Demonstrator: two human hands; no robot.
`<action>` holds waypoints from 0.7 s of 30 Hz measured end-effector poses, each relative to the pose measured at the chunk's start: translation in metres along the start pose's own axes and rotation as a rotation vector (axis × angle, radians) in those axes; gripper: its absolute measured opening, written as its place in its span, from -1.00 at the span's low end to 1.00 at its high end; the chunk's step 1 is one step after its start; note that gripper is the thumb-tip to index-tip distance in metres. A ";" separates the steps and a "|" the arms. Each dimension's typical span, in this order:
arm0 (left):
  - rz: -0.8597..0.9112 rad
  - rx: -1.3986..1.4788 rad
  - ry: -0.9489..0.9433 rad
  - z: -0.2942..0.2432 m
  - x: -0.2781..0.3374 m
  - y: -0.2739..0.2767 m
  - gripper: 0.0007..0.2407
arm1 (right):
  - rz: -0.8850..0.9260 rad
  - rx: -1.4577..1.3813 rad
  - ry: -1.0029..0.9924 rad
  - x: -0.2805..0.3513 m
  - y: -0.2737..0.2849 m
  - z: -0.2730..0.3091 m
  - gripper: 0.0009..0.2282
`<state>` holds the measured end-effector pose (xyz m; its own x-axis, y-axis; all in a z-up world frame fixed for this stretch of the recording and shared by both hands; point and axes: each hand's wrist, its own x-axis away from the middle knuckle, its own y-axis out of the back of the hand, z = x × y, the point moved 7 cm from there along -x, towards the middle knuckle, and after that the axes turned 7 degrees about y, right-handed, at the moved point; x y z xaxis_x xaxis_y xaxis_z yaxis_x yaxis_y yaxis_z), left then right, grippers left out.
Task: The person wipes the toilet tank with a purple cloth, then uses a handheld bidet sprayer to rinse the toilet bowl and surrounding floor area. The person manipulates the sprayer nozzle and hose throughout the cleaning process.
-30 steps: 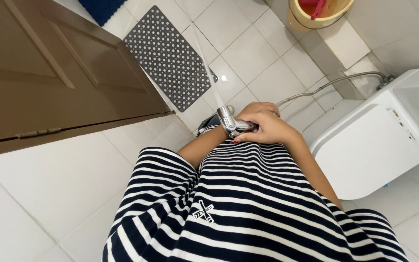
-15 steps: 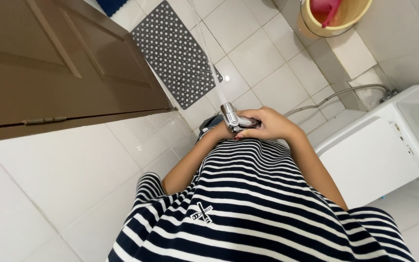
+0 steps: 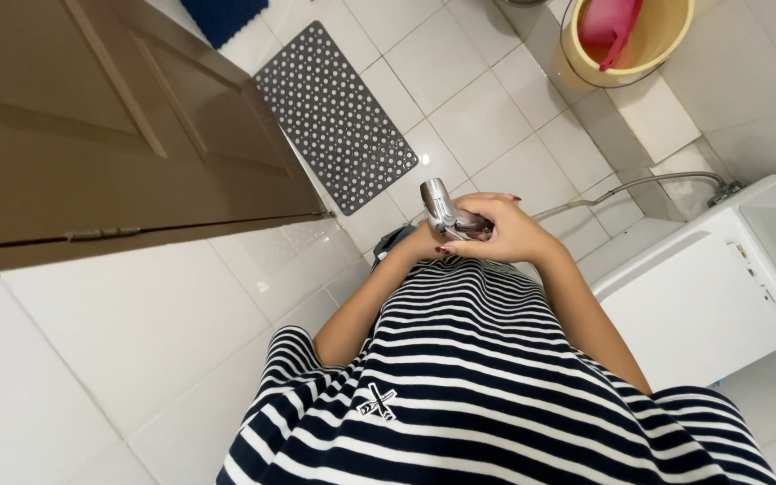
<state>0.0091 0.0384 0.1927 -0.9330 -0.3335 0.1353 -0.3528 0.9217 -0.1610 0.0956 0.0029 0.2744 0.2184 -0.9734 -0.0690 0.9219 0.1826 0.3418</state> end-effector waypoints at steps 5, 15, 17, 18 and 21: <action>0.143 0.154 -0.025 -0.020 -0.014 -0.014 -0.50 | -0.121 0.026 -0.059 0.014 0.010 0.009 -0.59; 0.483 0.235 0.088 -0.032 -0.062 -0.077 -0.40 | -0.578 -0.083 -0.194 0.103 0.024 -0.028 -0.66; 0.518 0.230 0.073 -0.013 -0.073 -0.096 -0.39 | -0.705 -0.137 -0.169 0.119 0.031 -0.025 -0.64; 0.525 0.232 0.054 -0.005 -0.077 -0.105 -0.37 | -0.804 -0.195 -0.136 0.129 0.035 -0.022 -0.63; 0.540 0.116 0.039 0.001 -0.086 -0.124 -0.39 | -1.002 -0.249 -0.142 0.156 0.044 -0.019 -0.60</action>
<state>0.1329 -0.0470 0.1996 -0.9809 0.1905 0.0391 0.1679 0.9310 -0.3242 0.1762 -0.1388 0.2609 -0.7083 -0.6991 -0.0979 0.7035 -0.7105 -0.0154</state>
